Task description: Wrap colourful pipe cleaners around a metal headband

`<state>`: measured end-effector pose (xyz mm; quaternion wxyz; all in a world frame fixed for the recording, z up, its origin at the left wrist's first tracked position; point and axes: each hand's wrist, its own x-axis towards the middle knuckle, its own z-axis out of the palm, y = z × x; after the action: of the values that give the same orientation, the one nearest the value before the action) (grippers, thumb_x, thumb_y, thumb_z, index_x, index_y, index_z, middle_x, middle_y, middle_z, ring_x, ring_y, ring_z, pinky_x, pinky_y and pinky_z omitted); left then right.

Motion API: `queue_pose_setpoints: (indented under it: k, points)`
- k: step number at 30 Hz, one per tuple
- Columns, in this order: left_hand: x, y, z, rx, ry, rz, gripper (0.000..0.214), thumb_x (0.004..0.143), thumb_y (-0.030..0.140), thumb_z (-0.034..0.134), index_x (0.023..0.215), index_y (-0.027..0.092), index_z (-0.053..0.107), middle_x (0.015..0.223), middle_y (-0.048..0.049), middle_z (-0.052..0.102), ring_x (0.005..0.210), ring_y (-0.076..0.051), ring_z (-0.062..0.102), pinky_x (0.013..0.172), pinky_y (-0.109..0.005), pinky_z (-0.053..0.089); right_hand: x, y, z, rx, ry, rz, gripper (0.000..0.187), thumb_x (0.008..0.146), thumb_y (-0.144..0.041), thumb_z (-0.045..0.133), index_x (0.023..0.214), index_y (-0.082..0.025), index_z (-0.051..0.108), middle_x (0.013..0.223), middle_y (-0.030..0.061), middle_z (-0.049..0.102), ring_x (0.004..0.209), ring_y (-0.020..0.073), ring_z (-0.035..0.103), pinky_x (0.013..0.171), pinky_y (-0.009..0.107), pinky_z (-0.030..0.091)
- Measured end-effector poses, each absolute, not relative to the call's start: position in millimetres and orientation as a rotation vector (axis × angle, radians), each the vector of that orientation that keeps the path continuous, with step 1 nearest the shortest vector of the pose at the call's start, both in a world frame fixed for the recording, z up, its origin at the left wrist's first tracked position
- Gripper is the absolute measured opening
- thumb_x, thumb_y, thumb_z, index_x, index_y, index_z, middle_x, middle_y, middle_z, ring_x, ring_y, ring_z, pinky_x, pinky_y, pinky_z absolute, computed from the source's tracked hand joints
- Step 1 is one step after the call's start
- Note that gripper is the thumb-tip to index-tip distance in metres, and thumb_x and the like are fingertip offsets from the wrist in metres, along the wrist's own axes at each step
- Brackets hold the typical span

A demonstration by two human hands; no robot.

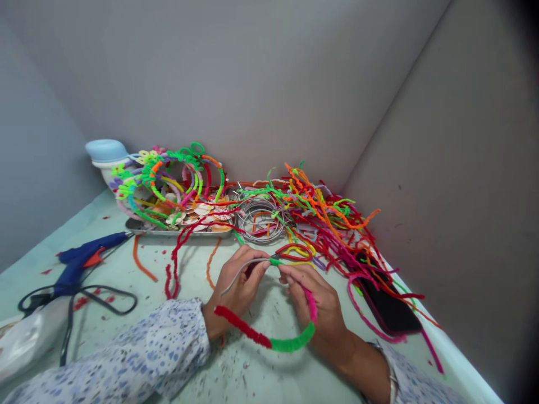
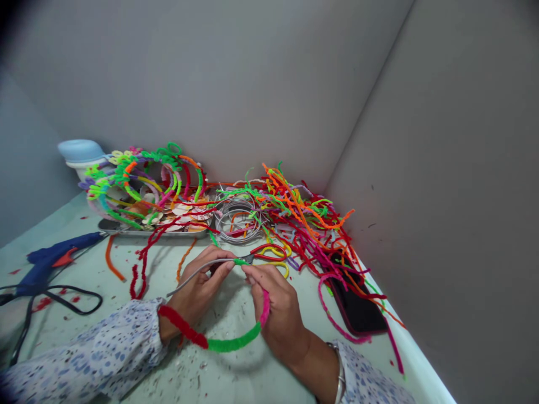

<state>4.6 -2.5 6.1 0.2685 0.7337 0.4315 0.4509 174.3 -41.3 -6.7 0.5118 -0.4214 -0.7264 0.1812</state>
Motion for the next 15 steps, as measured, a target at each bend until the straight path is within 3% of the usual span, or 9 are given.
queue_pose_setpoints:
  k: [15]
  points:
    - [3.8, -4.5, 10.2, 2.039, 1.211, 1.217, 0.014, 0.089, 0.022, 0.052, 0.084, 0.016, 0.063, 0.079, -0.0024, 0.056, 0.073, -0.014, 0.054, 0.066, -0.026, 0.041, 173.0, -41.8, -6.8, -1.0, -1.769, 0.412, 0.033, 0.09, -0.008, 0.046, 0.116, -0.022, 0.062, 0.096, 0.0062, 0.064, 0.087, 0.015, 0.062, 0.076, 0.028, 0.053]
